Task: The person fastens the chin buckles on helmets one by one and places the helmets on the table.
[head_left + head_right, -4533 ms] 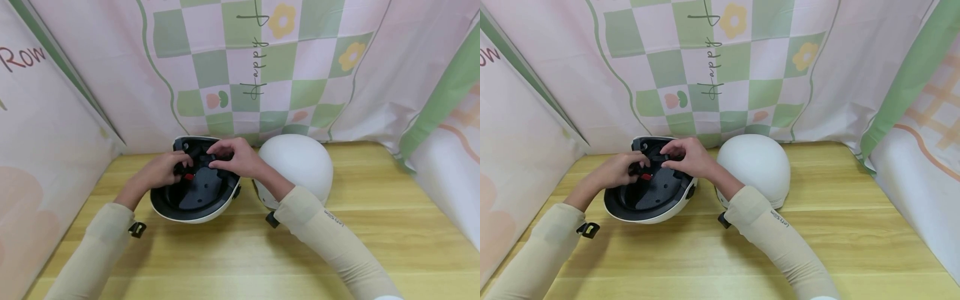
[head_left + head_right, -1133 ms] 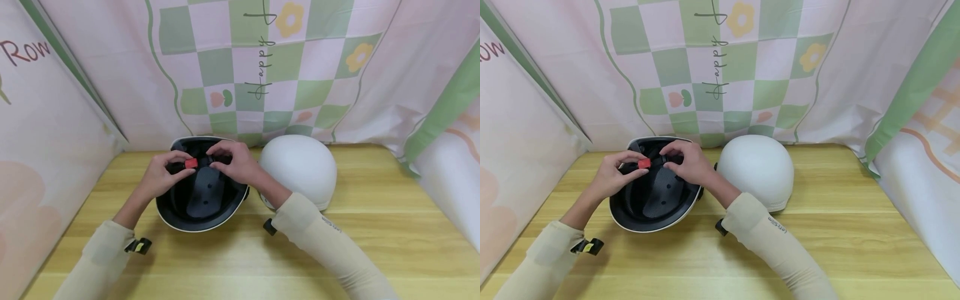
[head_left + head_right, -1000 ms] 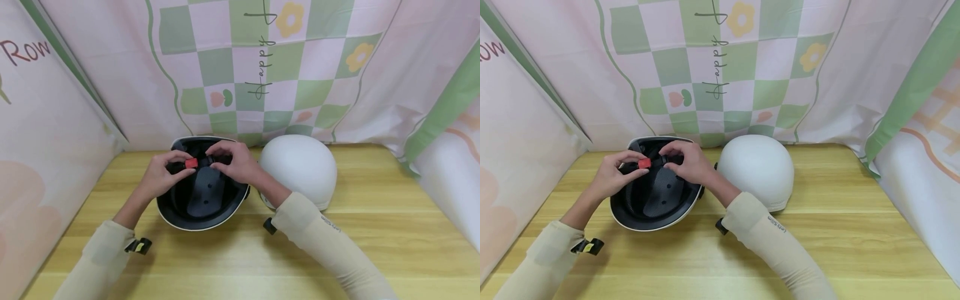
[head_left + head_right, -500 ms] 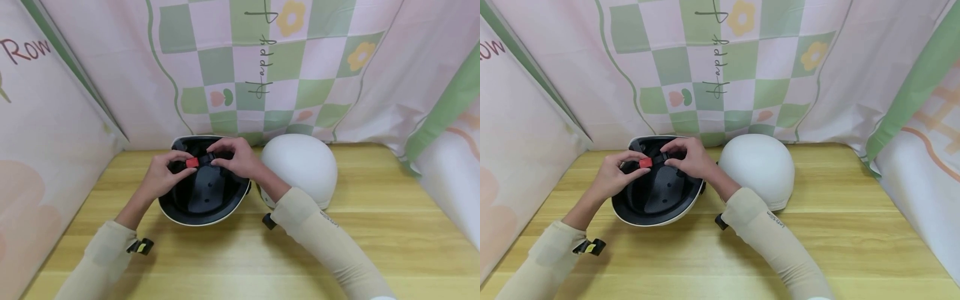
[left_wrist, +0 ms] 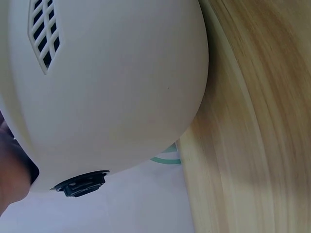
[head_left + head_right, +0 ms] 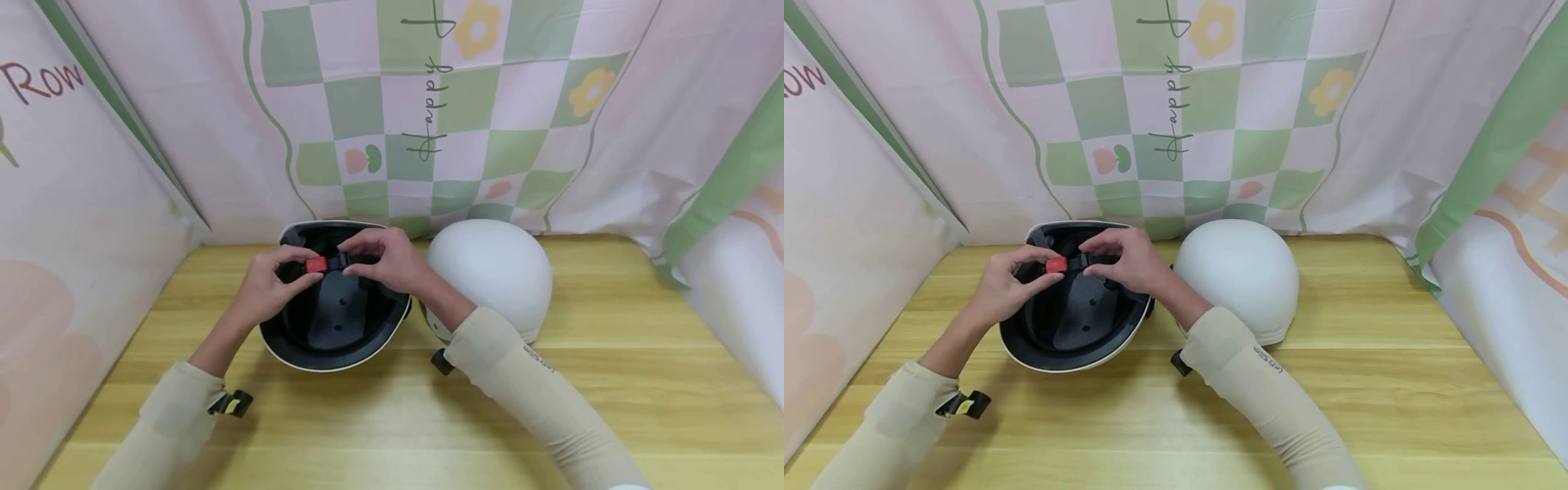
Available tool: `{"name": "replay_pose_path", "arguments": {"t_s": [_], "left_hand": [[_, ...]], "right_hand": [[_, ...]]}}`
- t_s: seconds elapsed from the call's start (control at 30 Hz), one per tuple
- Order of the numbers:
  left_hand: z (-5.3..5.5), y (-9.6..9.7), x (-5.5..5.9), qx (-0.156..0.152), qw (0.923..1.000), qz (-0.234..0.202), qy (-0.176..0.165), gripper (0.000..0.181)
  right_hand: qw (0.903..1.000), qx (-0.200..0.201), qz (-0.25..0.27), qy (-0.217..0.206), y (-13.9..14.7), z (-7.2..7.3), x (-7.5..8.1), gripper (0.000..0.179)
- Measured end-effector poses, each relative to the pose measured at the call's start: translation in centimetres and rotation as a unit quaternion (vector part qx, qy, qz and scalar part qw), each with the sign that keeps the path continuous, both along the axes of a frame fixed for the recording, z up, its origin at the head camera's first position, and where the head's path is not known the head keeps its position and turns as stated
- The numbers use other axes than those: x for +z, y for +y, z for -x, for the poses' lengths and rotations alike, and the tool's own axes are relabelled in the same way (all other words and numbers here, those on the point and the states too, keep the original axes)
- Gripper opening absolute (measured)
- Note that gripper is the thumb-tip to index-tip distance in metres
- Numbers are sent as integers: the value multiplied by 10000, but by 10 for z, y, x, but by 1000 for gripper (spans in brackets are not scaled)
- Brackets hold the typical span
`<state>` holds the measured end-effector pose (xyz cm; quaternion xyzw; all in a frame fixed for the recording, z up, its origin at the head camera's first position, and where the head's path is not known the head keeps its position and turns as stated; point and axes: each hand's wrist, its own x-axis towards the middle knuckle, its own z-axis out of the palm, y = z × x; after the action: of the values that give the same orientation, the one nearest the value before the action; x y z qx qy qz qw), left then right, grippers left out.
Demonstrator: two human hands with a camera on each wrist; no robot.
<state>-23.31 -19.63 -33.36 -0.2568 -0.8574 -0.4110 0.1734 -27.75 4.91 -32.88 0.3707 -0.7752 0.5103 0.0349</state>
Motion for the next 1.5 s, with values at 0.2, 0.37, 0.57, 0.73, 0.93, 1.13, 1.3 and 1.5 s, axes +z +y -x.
{"name": "replay_pose_path", "arguments": {"t_s": [0.2,0.37,0.57,0.73,0.93,1.13,1.3,1.5], "left_hand": [[0,1,2,-11,9998,151,-110,22],[-2,1,3,-67,9998,161,-90,20],[0,-1,-1,-143,9999,52,76,21],[0,-4,-2,-262,9994,-10,239,23],[1,-5,-2,-468,9984,-140,300,25],[1,-5,-4,-484,9982,-200,275,26],[1,-4,-3,-434,9985,-274,171,25],[1,-2,-3,-428,9983,-399,71,24]], "right_hand": [[9997,-25,-224,24,0,-1,1,26],[9995,128,-280,64,0,-1,1,26],[9998,179,-96,-65,-1,-1,-2,26],[9998,135,-131,-71,-2,-2,-1,24],[9995,65,-287,90,-2,-3,0,25],[9991,91,-359,220,-2,-6,1,25],[9990,130,-332,271,-3,-4,-1,26],[9991,213,-250,278,-3,-2,-1,26]]}}
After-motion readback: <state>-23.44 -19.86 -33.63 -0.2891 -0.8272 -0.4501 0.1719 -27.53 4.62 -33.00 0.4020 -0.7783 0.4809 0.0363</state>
